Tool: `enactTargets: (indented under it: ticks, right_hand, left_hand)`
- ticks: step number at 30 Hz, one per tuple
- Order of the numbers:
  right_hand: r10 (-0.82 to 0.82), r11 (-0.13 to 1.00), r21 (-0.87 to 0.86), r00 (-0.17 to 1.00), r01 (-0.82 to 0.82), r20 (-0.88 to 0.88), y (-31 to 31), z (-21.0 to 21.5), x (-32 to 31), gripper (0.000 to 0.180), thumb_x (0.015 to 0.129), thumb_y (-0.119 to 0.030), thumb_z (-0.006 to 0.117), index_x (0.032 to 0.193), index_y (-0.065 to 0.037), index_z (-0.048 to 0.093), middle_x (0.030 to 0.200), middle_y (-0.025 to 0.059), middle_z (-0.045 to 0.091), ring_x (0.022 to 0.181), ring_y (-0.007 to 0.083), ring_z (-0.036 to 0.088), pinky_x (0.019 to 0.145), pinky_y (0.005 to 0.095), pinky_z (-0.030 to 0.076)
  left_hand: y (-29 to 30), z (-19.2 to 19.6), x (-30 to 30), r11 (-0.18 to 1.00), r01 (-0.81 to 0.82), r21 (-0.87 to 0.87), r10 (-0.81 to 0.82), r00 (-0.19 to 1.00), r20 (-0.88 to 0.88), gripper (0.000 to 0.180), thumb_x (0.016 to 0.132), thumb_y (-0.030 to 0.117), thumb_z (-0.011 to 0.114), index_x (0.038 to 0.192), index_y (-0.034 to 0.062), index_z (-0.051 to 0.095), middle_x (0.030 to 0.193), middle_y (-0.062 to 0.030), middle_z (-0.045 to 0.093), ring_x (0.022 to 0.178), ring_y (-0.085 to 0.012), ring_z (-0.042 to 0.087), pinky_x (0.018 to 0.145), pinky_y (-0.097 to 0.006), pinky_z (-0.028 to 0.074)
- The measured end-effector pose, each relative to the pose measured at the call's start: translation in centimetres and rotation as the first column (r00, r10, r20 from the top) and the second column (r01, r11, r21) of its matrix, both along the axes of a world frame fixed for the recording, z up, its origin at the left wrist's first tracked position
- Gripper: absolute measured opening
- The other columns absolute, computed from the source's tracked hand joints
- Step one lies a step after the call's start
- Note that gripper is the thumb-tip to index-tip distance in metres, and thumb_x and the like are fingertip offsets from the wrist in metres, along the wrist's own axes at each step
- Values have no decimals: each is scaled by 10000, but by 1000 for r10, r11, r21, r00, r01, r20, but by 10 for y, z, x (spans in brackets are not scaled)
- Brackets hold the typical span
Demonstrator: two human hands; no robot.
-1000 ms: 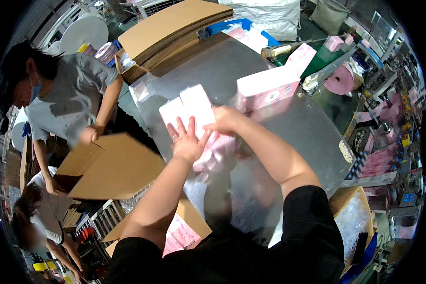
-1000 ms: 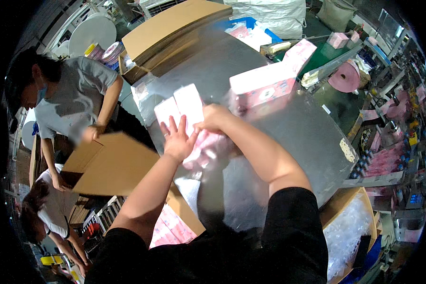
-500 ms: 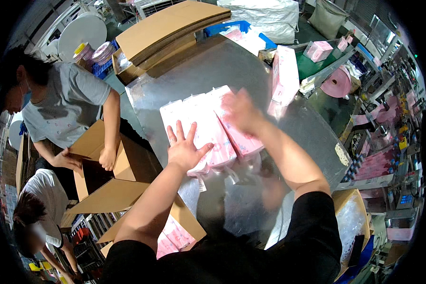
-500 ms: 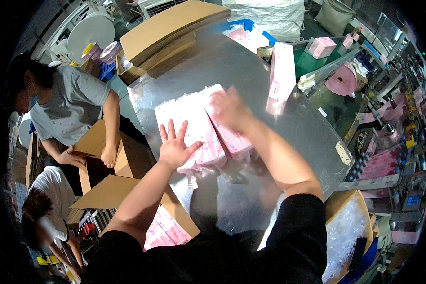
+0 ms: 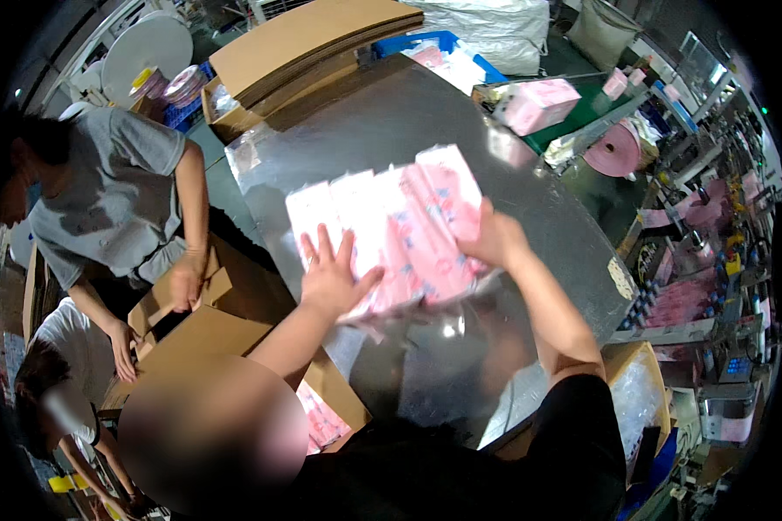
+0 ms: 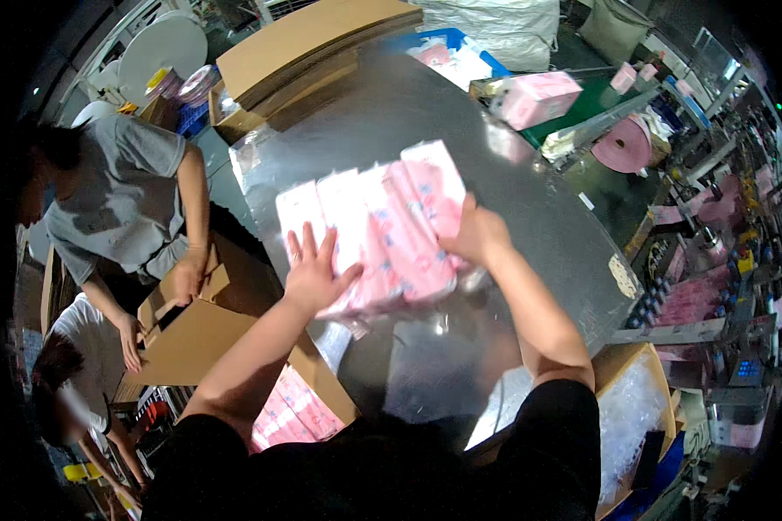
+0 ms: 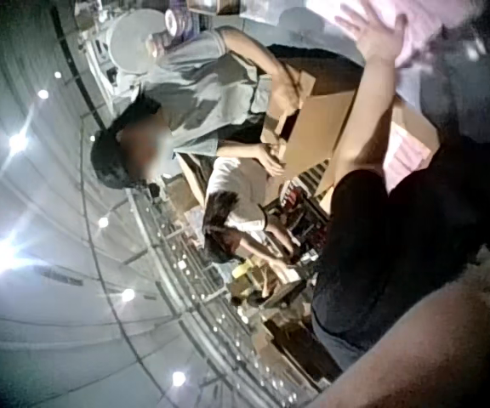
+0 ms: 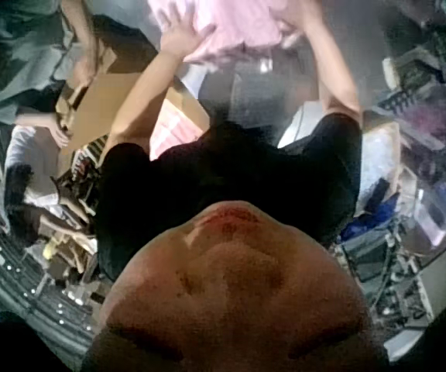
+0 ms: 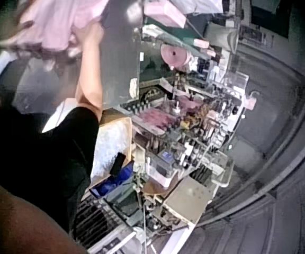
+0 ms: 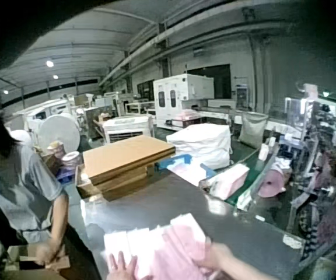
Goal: The person packs bundles of pink-wrapped tissues into cardboard boxes, folds the top flaps, and places the boxes onto a conveyor belt.
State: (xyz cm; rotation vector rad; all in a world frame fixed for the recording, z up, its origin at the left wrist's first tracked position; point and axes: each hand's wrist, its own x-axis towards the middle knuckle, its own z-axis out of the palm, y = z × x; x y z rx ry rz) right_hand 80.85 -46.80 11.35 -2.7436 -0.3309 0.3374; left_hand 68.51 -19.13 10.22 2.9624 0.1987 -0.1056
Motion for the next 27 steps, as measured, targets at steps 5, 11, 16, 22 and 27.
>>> enactTargets:
  ticks: [5, 11, 16, 22, 27]
  right_hand:
    - [266, 961, -31, 952, -274, -154, -22, 28, -32, 824, 732, -604, 640, 1240, 32, 508, 1050, 265, 651, 990, 398, 636, 873, 461, 499]
    - [-255, 959, -10, 876, 283, 409, 18, -4, 169, 699, 842, -665, 492, 1464, -383, 341, 1603, 120, 7, 1414, 519, -73, 1120, 601, 220]
    - [97, 995, -32, 962, -91, 257, 11, -50, 227, 495, 873, -541, 521, 1220, -199, 605, 1488, 127, 336, 1398, 398, 215, 1090, 531, 306]
    - [443, 726, 587, 896, -359, 0, -70, -29, 62, 87, 823, -37, 619, 754, -39, 567, 1187, 95, 638, 1205, 222, 527, 1018, 330, 387]
    - [78, 702, 706, 996, -89, 47, -96, -19, -27, 782, 747, -13, 709, 1446, -115, 373, 1435, 103, 438, 1266, 221, 476, 1021, 334, 419]
  left_hand:
    - [-26, 15, -109, 983, 116, 144, -104, 991, -87, 1010, 819, 683, 535, 1450, -56, 261, 1467, -409, 164, 1350, -624, 124, 919, -702, 356]
    - [-34, 13, -118, 956, 129, 262, -135, 991, 7, 982, 799, 705, 517, 1418, -41, 359, 1462, -379, 245, 1346, -595, 211, 888, -711, 326]
    - [-27, 8, -121, 959, 154, 240, -172, 984, 54, 967, 805, 703, 512, 1412, -37, 371, 1452, -381, 259, 1336, -604, 213, 914, -718, 297]
    - [-10, 9, -121, 983, 171, -71, -161, 978, 131, 872, 796, 494, 689, 1389, -61, 371, 1394, -377, 323, 1305, -542, 315, 1034, -585, 315]
    - [61, -40, -107, -247, -91, -965, 408, 894, -188, 633, 1012, 423, 344, 1478, 18, 205, 1406, -186, 436, 1284, -294, 463, 1066, -444, 390]
